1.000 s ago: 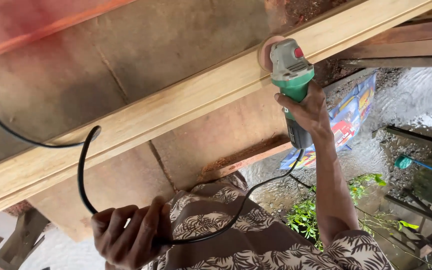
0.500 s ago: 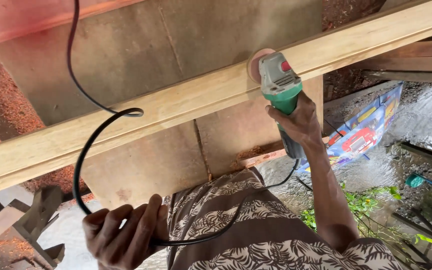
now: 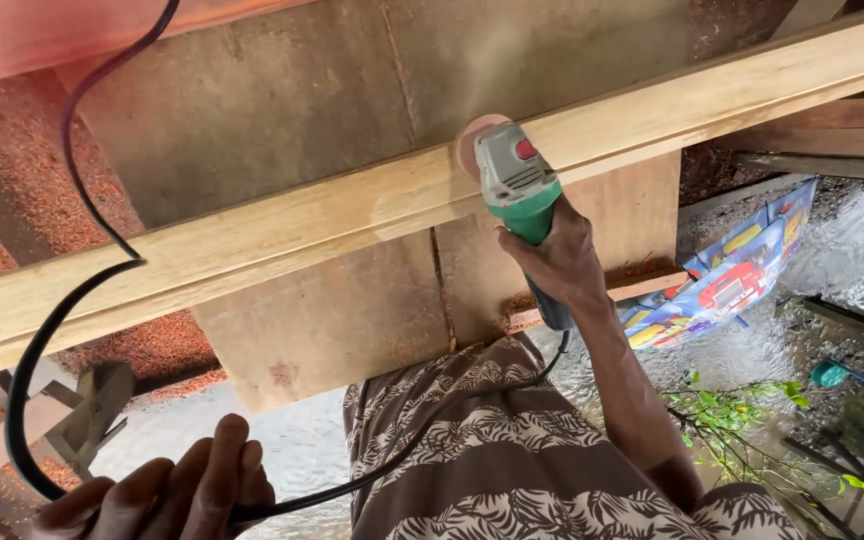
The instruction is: The person uses a handheld electric sander to smooth the surface of a long wooden plank resting on a workbench. They move the sander back and forth along the plank's length, generating sawdust, and briefly pause to reposition the plank before continuing.
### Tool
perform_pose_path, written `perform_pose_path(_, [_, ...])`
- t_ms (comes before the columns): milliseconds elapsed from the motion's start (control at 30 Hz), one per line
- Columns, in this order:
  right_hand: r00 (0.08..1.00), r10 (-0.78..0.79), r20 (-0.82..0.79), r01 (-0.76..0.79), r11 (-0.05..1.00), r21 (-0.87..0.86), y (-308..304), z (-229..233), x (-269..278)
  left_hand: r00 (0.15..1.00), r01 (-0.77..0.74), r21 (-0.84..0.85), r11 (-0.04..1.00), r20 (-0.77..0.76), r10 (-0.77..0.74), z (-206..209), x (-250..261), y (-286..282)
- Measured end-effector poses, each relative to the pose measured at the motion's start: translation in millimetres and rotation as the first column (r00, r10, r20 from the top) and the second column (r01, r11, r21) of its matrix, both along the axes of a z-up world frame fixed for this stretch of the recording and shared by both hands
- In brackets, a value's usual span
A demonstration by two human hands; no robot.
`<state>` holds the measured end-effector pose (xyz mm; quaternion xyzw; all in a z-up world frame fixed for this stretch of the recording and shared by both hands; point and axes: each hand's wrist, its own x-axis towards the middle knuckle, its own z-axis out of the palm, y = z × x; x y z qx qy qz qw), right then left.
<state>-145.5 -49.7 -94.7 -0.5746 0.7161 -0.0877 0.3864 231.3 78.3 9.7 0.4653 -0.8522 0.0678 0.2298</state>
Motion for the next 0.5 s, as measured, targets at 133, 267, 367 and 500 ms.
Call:
perform_pose_path(133, [0.998,0.057,0.028,-0.056,0.998,-0.032,5.0,0.0,21.5,0.974,-0.228,0.135,0.964,0.032,0.225,19.2,-3.1,-1.0])
perform_pose_path(267, [0.988,0.142,0.056,-0.139,0.988,-0.063,13.2,-1.7,39.0,0.961,-0.268,0.18,0.946,-0.018,0.276,27.0,-5.1,-1.9])
perform_pose_path(367, [0.974,0.226,0.005,-0.224,0.965,-0.137,21.1,-9.5,51.2,0.988,-0.153,0.067,0.986,-0.008,0.154,20.3,9.5,-6.1])
perform_pose_path(500, [0.964,0.261,0.04,-0.256,0.961,-0.109,24.8,-6.7,76.8,0.986,-0.164,0.084,0.983,-0.026,0.166,24.5,14.5,-1.2])
